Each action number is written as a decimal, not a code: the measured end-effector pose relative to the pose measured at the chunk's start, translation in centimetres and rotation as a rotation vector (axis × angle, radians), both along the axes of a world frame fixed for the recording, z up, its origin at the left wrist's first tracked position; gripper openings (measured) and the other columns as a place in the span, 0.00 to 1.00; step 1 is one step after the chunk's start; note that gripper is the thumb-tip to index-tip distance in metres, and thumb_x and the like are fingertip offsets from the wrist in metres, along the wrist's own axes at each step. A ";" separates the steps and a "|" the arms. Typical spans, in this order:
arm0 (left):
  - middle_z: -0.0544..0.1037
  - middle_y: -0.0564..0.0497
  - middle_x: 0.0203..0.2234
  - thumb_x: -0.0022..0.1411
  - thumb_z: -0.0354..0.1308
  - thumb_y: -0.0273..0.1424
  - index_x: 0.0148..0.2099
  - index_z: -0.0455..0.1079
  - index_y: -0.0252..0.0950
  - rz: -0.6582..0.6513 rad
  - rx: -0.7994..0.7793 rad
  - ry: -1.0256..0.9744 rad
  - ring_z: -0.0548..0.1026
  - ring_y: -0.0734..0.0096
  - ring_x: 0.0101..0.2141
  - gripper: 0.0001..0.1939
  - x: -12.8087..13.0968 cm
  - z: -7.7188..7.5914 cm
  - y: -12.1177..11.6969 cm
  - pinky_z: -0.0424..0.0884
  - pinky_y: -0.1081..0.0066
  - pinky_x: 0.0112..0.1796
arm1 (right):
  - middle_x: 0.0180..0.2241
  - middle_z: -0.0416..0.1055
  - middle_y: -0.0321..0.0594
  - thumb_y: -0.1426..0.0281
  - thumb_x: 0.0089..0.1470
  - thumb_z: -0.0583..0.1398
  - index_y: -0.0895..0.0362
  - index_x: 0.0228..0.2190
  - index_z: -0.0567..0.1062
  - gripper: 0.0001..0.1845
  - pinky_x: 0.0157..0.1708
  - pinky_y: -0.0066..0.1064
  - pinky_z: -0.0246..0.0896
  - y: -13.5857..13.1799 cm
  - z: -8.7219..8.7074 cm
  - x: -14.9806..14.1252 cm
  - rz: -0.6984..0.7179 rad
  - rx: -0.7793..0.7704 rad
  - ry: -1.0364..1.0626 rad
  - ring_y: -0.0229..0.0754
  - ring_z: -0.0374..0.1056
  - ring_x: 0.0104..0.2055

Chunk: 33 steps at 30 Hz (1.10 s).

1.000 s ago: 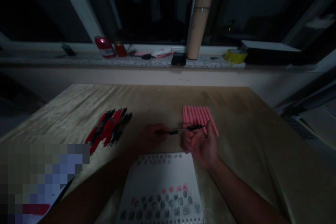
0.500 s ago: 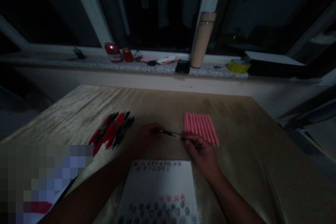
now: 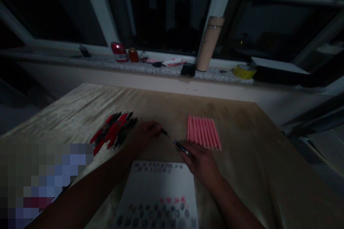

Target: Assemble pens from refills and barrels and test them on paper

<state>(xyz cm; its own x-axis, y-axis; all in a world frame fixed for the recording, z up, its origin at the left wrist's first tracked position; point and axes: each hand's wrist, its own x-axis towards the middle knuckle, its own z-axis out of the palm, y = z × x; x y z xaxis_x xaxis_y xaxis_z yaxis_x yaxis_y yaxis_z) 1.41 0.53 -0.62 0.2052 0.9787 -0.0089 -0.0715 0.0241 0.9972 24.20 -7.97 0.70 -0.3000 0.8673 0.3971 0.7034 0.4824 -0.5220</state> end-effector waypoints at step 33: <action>0.76 0.46 0.27 0.56 0.53 0.46 0.39 0.68 0.30 -0.067 0.122 -0.061 0.69 0.75 0.22 0.22 0.7 -0.6 0.1 0.64 0.73 0.26 | 0.24 0.75 0.42 0.60 0.59 0.49 0.56 0.28 0.73 0.19 0.22 0.30 0.46 2.1 -0.5 0.6 -0.514 0.018 -0.464 0.41 0.69 0.22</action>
<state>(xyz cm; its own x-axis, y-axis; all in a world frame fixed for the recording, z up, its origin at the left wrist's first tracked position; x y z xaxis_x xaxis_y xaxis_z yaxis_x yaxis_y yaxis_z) 2.14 0.63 -1.22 0.2665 0.9559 0.1232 -0.1339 -0.0898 0.9869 24.83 -5.91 0.22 0.0052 0.9392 0.3432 0.9937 0.0335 -0.1067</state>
